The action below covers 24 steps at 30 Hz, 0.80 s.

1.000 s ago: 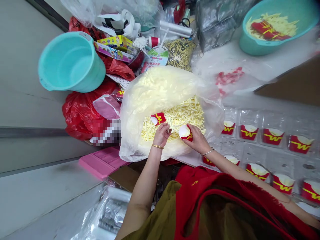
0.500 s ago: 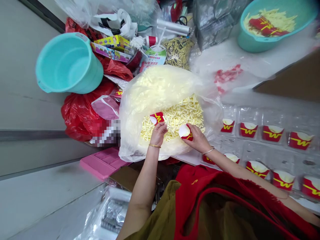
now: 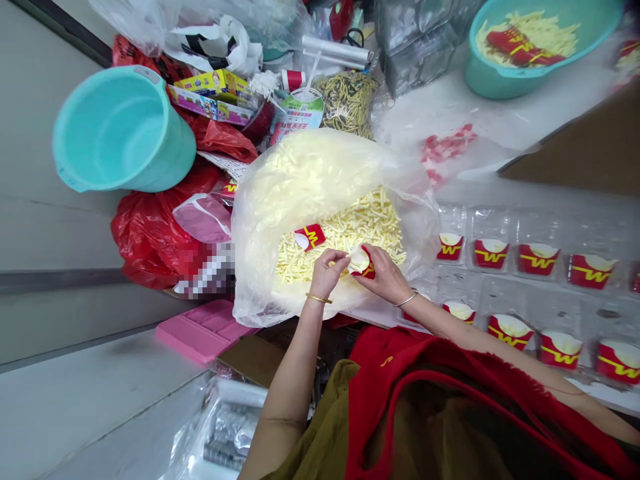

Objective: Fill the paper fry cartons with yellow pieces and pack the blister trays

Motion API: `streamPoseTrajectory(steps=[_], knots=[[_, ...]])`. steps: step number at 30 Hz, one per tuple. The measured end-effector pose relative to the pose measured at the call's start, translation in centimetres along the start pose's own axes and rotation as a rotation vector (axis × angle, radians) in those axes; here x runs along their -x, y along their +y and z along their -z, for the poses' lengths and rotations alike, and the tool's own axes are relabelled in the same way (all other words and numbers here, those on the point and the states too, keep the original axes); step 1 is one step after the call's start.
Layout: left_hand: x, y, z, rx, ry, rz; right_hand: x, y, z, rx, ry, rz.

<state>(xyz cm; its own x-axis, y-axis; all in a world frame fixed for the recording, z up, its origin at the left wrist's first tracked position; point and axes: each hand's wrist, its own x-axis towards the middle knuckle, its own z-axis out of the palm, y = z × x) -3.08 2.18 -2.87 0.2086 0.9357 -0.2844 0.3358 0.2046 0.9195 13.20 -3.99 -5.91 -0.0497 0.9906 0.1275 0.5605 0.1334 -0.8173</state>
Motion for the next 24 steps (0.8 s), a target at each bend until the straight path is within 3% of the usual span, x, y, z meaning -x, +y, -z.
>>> streamPoseTrajectory(steps=[4, 9, 12, 16, 18, 20, 22, 24], knots=[[0.5, 0.9, -0.4, -0.306, -0.026, -0.118, 0.0, 0.2, 0.1, 0.007, 0.003, 0.006], [2.1, 1.9, -3.9, -0.735, -0.155, -0.141, 1.8, 1.0, -0.5, -0.005, -0.022, 0.068], [3.1, 1.8, -5.4, -0.706, -0.261, -0.120, 3.6, 2.0, -0.6, -0.036, -0.042, 0.087], [3.7, 1.7, -4.8, -0.383, -0.325, -0.175, 4.6, 3.3, -0.3, -0.062, -0.017, 0.072], [3.0, 1.5, -3.6, -0.232, -0.224, -0.206, 4.4, 3.7, -0.1, -0.065, 0.013, 0.041], [1.5, 0.9, -2.5, -0.220, -0.027, -0.202, 4.1, 3.9, 0.1, -0.067, 0.034, 0.018], [-0.5, -0.2, -1.8, -0.373, 0.123, -0.162, 3.9, 3.9, 0.3, -0.065, 0.053, 0.003], [-2.5, -1.5, -1.8, -0.602, 0.142, -0.104, 4.0, 3.9, 0.5, -0.062, 0.069, -0.016]])
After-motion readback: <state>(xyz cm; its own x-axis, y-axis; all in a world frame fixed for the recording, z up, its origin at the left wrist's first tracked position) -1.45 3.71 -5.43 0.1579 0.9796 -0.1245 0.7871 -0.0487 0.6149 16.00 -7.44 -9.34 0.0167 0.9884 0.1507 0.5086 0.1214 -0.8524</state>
